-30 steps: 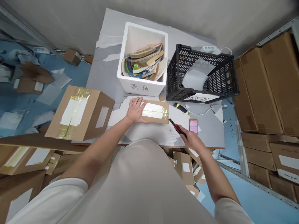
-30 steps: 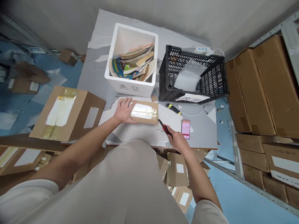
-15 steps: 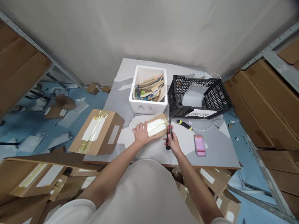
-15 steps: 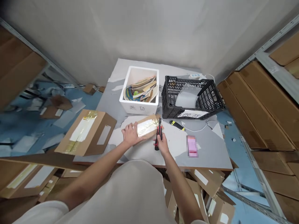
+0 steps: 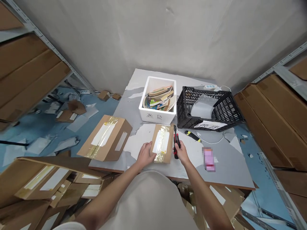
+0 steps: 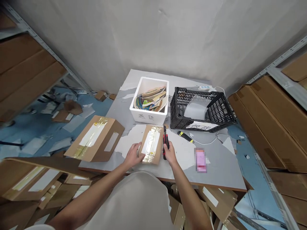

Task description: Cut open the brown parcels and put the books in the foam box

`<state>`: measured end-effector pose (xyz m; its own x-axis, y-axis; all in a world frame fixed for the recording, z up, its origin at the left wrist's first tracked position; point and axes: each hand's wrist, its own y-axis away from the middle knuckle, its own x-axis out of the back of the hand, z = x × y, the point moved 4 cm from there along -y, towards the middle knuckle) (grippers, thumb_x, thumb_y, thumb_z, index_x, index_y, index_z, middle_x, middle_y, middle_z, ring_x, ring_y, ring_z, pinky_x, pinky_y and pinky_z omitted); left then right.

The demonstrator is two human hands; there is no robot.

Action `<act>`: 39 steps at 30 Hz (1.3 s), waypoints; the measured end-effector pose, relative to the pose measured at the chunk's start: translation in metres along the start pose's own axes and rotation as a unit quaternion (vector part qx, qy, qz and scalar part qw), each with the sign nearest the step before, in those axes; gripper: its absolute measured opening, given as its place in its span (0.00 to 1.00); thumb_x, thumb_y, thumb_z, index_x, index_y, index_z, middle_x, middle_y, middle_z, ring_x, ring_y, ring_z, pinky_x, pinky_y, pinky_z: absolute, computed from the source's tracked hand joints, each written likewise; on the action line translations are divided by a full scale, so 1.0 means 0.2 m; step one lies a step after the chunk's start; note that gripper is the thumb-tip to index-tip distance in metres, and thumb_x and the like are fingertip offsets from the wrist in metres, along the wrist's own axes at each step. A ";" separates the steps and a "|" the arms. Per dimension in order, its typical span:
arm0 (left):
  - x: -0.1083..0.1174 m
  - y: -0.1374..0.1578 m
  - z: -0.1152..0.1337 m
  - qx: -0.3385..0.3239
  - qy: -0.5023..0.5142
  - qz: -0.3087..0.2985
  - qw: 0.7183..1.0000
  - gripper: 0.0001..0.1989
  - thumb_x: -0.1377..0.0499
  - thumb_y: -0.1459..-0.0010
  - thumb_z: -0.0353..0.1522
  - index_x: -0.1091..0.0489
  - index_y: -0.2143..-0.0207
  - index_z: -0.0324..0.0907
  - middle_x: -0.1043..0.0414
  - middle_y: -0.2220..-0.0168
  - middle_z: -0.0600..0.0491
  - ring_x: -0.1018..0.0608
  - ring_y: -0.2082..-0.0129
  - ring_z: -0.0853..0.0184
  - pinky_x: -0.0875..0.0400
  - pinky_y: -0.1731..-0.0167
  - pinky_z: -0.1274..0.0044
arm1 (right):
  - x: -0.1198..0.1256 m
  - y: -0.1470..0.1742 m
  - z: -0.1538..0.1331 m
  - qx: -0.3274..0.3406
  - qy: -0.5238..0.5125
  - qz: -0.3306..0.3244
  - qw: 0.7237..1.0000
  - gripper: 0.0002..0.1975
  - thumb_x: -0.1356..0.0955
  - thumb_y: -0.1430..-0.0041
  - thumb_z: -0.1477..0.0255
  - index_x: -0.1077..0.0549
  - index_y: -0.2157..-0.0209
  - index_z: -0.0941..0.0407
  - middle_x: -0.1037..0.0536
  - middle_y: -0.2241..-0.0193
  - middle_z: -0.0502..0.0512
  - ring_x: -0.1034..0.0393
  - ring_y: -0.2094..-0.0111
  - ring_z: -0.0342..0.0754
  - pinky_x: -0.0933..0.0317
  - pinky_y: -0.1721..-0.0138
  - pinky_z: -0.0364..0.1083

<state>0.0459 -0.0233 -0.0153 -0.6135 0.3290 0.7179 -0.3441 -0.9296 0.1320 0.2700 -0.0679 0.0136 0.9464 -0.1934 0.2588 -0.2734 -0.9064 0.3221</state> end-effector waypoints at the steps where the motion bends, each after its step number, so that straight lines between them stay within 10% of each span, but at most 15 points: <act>1: 0.02 -0.06 0.01 -0.006 -0.011 0.006 1.000 0.36 0.43 0.48 0.42 0.43 0.39 0.37 0.36 0.48 0.41 0.30 0.46 0.52 0.34 0.45 0.63 | 0.00 0.04 0.05 -0.018 -0.030 0.012 0.999 0.21 0.38 0.41 0.52 0.33 0.56 0.54 0.24 0.68 0.53 0.30 0.72 0.47 0.33 0.71 0.47; 8: 0.13 -0.65 0.11 -0.073 -0.036 -0.023 0.996 0.34 0.43 0.47 0.36 0.42 0.39 0.34 0.43 0.38 0.38 0.39 0.37 0.53 0.43 0.40 0.64 | -0.13 0.44 0.40 -0.235 -0.316 0.034 0.919 0.32 0.27 0.59 0.48 0.35 0.56 0.49 0.24 0.57 0.57 0.24 0.61 0.53 0.30 0.65 0.51; 13: 0.11 -0.78 0.09 -0.060 -0.025 -0.075 0.995 0.23 0.42 0.50 0.35 0.30 0.50 0.39 0.25 0.52 0.46 0.24 0.52 0.57 0.32 0.49 0.68 | -0.23 0.44 0.34 -0.228 -0.415 0.016 0.880 0.31 0.26 0.59 0.50 0.36 0.58 0.51 0.21 0.67 0.55 0.24 0.58 0.57 0.32 0.59 0.53; 22: 0.25 -0.32 -0.21 0.131 -0.010 0.083 0.988 0.18 0.45 0.46 0.45 0.29 0.61 0.41 0.23 0.62 0.47 0.22 0.62 0.60 0.30 0.60 0.71 | 0.00 0.11 0.27 -0.132 -0.315 0.066 0.937 0.28 0.28 0.56 0.51 0.36 0.59 0.51 0.21 0.60 0.56 0.25 0.56 0.54 0.31 0.56 0.53; 30: 0.12 0.13 -0.29 0.208 0.142 0.097 0.963 0.19 0.44 0.48 0.48 0.30 0.70 0.41 0.23 0.70 0.50 0.22 0.68 0.64 0.28 0.64 0.74 | 0.11 -0.16 0.20 -0.085 -0.225 0.026 0.970 0.27 0.30 0.54 0.51 0.37 0.59 0.53 0.22 0.56 0.59 0.25 0.56 0.51 0.31 0.59 0.51; 35: 0.19 0.00 -0.13 0.050 -0.032 0.123 0.991 0.27 0.47 0.46 0.37 0.38 0.44 0.38 0.36 0.43 0.39 0.33 0.41 0.57 0.35 0.46 0.66 | 0.22 -0.05 0.24 -0.075 -0.116 0.020 0.990 0.28 0.32 0.51 0.50 0.37 0.56 0.55 0.22 0.62 0.57 0.24 0.70 0.47 0.32 0.69 0.46; 39: 0.15 -0.14 0.04 -0.148 -0.180 -0.032 0.972 0.45 0.39 0.54 0.43 0.48 0.36 0.36 0.56 0.33 0.36 0.54 0.32 0.47 0.57 0.37 0.56 | 0.30 0.10 0.28 -0.090 -0.011 -0.030 0.995 0.34 0.35 0.46 0.52 0.41 0.43 0.55 0.25 0.71 0.48 0.34 0.83 0.40 0.38 0.81 0.43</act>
<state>0.0422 0.0109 0.0074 -0.3135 0.2549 0.9148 -0.5953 -0.8033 0.0198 0.3318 -0.1181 -0.0157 0.9648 -0.1513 0.2149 -0.2412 -0.8345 0.4954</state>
